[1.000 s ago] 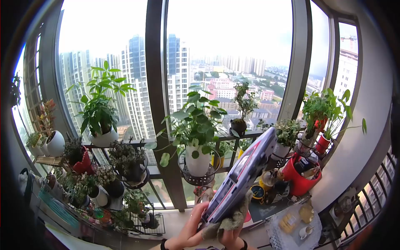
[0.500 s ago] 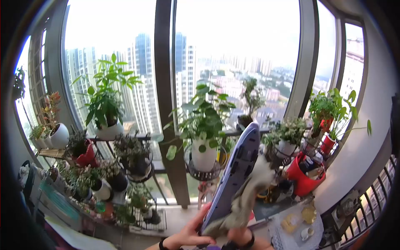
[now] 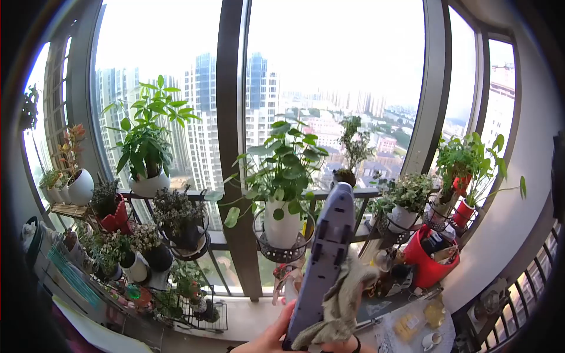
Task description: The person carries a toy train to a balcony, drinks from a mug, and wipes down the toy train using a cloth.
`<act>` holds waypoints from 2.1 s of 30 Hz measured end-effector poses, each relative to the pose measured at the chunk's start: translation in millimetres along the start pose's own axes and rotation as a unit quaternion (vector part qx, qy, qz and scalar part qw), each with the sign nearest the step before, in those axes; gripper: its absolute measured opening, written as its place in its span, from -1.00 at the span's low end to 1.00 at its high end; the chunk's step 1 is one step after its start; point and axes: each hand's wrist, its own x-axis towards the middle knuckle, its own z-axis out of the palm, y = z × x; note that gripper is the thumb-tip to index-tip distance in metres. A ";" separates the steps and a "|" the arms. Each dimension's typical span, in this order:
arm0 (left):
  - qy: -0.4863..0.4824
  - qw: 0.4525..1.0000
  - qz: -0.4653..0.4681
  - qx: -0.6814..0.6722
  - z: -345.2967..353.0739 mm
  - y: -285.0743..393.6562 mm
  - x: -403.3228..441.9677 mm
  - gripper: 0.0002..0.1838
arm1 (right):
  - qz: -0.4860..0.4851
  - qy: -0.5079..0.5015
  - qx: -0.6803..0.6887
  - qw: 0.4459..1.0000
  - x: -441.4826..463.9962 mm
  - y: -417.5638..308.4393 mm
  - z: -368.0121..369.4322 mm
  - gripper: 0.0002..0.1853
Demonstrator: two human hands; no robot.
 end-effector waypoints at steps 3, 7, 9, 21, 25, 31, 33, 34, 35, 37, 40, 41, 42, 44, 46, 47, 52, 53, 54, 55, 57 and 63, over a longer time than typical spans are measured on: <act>-0.025 0.997 0.033 -0.069 -15.0 3.6 5.2 0.22 | -0.071 -0.042 -0.164 0.983 -6.7 20.5 15.8 -0.26; -0.028 0.998 0.040 -0.050 -37.1 27.7 -5.2 0.26 | -0.185 -0.105 -0.423 0.881 -21.4 36.5 18.0 -0.26; -0.040 0.996 0.009 -0.080 -41.5 31.8 -7.9 0.30 | -0.171 -0.119 -0.356 0.911 -27.8 63.3 19.2 -0.21; -0.025 0.990 0.125 0.057 -14.8 2.0 8.0 0.22 | 0.134 -0.057 0.075 0.987 3.8 29.1 9.3 -0.05; 0.020 0.998 0.047 0.045 -7.8 12.5 2.8 0.22 | -0.051 -0.044 -0.133 0.989 -12.6 56.7 26.4 -0.05; -0.026 0.992 0.000 0.125 -15.6 35.6 -15.8 0.06 | 0.127 -0.070 0.111 0.983 13.1 -4.7 26.1 -0.04; -0.022 0.991 0.029 0.132 -23.5 15.6 -18.2 0.02 | 0.106 -0.069 0.075 0.989 13.5 7.8 20.1 -0.03; -0.018 0.993 0.032 0.109 -23.5 5.7 -20.9 0.02 | 0.082 -0.062 0.043 0.994 8.5 18.9 21.8 -0.03; 0.007 0.994 0.064 0.092 -17.4 18.4 -20.8 0.06 | 0.050 -0.052 0.009 0.997 4.7 27.0 27.3 -0.03; -0.002 0.997 0.056 0.045 -19.0 33.8 -6.8 0.25 | -0.039 -0.034 -0.094 0.994 -1.7 40.9 45.0 -0.02; 0.012 0.994 0.111 0.005 -21.1 34.8 3.8 0.34 | -0.094 -0.026 -0.201 0.975 -17.4 45.6 45.2 -0.02; 0.001 0.993 0.116 0.018 -20.9 36.5 9.7 0.35 | -0.096 -0.031 -0.212 0.972 -17.6 42.0 43.3 -0.02; -0.008 0.992 0.121 0.031 -18.8 33.8 15.5 0.35 | -0.089 -0.035 -0.209 0.973 -18.0 40.0 38.0 -0.01; -0.004 0.994 0.092 -0.062 -2.6 18.9 12.0 0.32 | -0.065 -0.043 -0.178 0.981 -15.5 45.2 19.0 -0.01; 0.049 0.993 0.107 0.026 1.3 -15.0 5.7 0.25 | -0.012 -0.049 -0.089 0.995 -6.5 42.9 5.4 0.00; 0.024 0.997 0.055 0.058 -9.7 -26.5 6.1 0.21 | 0.024 -0.049 -0.044 0.998 1.3 33.4 0.9 0.00; 0.001 1.000 -0.005 -0.026 -0.1 31.1 1.8 0.21 | 0.091 -0.066 0.073 0.991 26.7 -19.0 10.3 0.01; 0.003 1.000 0.010 0.009 -7.2 24.8 -1.1 0.16 | 0.089 -0.063 0.066 0.992 26.5 -16.9 12.5 0.01; 0.003 0.999 0.023 0.045 -13.3 23.1 -3.1 0.12 | 0.078 -0.059 0.053 0.994 26.7 -11.3 15.4 0.01; 0.003 0.999 0.027 0.043 -15.8 20.6 -4.7 0.13 | 0.056 -0.053 0.023 0.997 20.8 1.9 19.3 0.02; 0.005 0.998 0.033 0.058 -25.8 13.2 -3.4 0.15 | -0.041 -0.040 -0.082 0.995 9.0 34.7 33.0 0.02; -0.028 0.992 0.043 -0.116 -17.1 18.7 20.6 0.33 | -0.143 0.013 -0.263 0.954 -2.8 53.5 34.9 0.04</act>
